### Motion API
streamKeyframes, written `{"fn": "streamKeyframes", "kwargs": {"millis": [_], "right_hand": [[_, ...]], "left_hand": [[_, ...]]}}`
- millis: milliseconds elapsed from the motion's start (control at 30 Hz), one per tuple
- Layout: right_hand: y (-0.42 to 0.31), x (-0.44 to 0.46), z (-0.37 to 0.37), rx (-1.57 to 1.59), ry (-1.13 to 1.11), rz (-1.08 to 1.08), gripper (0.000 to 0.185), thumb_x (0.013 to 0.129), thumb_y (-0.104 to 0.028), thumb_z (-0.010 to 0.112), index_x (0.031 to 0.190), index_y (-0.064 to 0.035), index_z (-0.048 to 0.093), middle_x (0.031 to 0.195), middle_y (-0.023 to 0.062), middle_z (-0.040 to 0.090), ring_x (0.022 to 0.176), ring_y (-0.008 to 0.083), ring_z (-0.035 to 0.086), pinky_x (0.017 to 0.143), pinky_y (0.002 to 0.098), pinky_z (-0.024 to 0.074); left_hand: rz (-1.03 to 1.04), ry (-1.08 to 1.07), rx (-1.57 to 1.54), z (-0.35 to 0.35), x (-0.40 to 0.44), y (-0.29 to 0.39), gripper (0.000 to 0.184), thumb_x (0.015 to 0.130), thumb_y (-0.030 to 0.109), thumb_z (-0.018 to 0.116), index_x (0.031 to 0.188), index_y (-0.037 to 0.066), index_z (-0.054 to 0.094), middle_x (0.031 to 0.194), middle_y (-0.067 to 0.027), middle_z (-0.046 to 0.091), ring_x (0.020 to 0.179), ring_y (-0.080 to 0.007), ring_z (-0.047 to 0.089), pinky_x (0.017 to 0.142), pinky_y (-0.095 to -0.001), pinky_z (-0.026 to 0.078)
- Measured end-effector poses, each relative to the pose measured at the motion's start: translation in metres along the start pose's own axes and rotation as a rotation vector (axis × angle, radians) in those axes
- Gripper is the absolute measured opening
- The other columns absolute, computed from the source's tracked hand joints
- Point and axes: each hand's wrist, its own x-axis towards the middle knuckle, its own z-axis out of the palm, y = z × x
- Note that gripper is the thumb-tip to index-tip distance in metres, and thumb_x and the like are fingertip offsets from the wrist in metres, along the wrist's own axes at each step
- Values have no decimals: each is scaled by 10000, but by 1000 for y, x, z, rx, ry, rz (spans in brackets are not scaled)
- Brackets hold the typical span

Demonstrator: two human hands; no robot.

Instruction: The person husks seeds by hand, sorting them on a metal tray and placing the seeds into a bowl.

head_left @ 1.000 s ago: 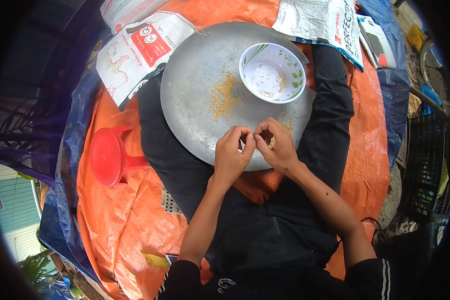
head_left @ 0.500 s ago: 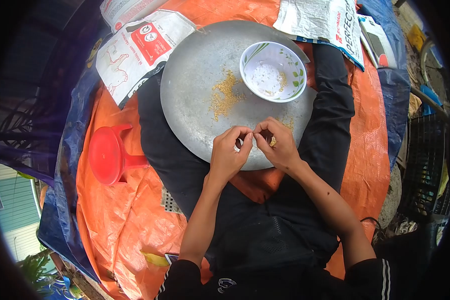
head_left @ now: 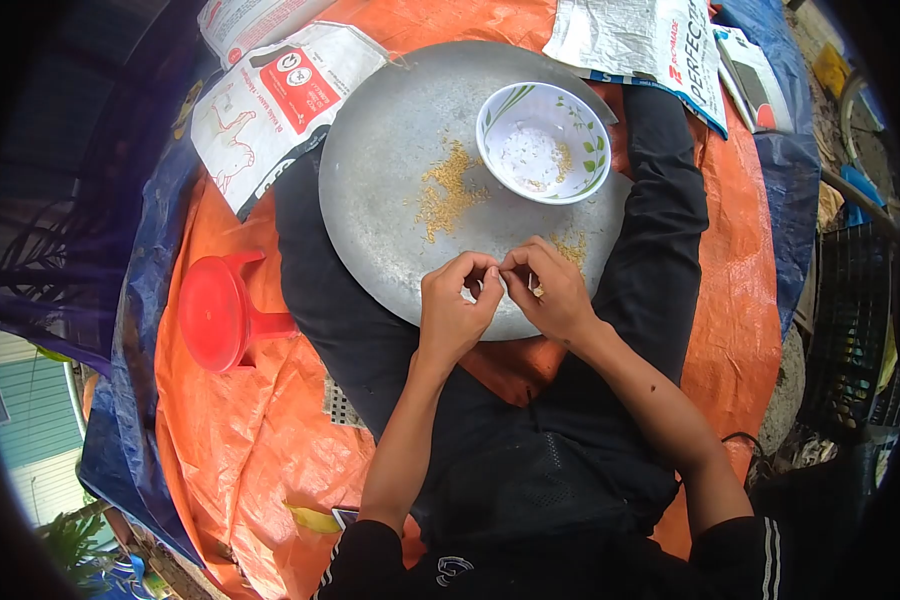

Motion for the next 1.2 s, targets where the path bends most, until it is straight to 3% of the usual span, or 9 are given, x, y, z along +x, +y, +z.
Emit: {"fn": "streamKeyframes", "kwargs": {"millis": [233, 333, 633, 700, 833, 1133, 1200], "right_hand": [[0, 0, -1, 19, 16, 1, 157, 828, 24, 705, 946, -20, 611, 877, 94, 606, 688, 239, 658, 593, 337, 512], [2, 0, 1, 40, 35, -23, 172, 844, 53, 700, 961, -16, 595, 875, 77, 601, 657, 183, 582, 579, 294, 461], [1, -1, 1, 32, 21, 7, 175, 848, 46, 694, 973, -24, 594, 885, 77, 607, 666, 190, 588, 583, 297, 461], [-2, 0, -1, -9, 8, 16, 145, 847, 16, 687, 959, -29, 606, 865, 88, 603, 694, 242, 664, 595, 341, 515], [-2, 0, 1, -11, 11, 10, 142, 852, 8, 688, 960, -28, 603, 867, 90, 604, 688, 246, 664, 582, 351, 509], [-1, -4, 6, 124, 7, 160, 91, 909, 3, 638, 981, 3, 583, 864, 136, 595, 722, 272, 624, 643, 360, 489], [-1, -3, 5, 158, -2, 196, 84, 920, -8, 630, 990, 13, 588, 869, 133, 602, 733, 244, 624, 647, 344, 490]], "left_hand": [[-39, 9, -45, 3, -1, -1, 73, 874, 40, 650, 906, -18, 679, 740, -79, 682, 615, -119, 606, 590, -279, 485], [-35, 6, -41, 3, -1, -1, 77, 877, 40, 649, 914, -20, 680, 742, -80, 683, 618, -119, 607, 592, -279, 485], [-20, -14, -16, 1, 0, 1, 75, 886, 40, 647, 917, -20, 681, 751, -85, 687, 616, -124, 608, 589, -278, 486], [-16, -16, 0, 1, 0, 1, 75, 883, 39, 648, 916, -20, 680, 751, -86, 686, 613, -125, 607, 585, -278, 486], [4, 12, 21, 2, 0, 1, 67, 871, 32, 650, 908, -21, 669, 749, -92, 680, 602, -136, 606, 572, -288, 486], [74, 25, 96, 8, 1, -6, 58, 859, 19, 648, 906, -13, 633, 750, -99, 652, 576, -157, 582, 551, -302, 479], [76, 27, 100, 9, 2, -6, 57, 854, 19, 651, 899, -11, 634, 751, -100, 651, 577, -160, 582, 551, -302, 481]]}}
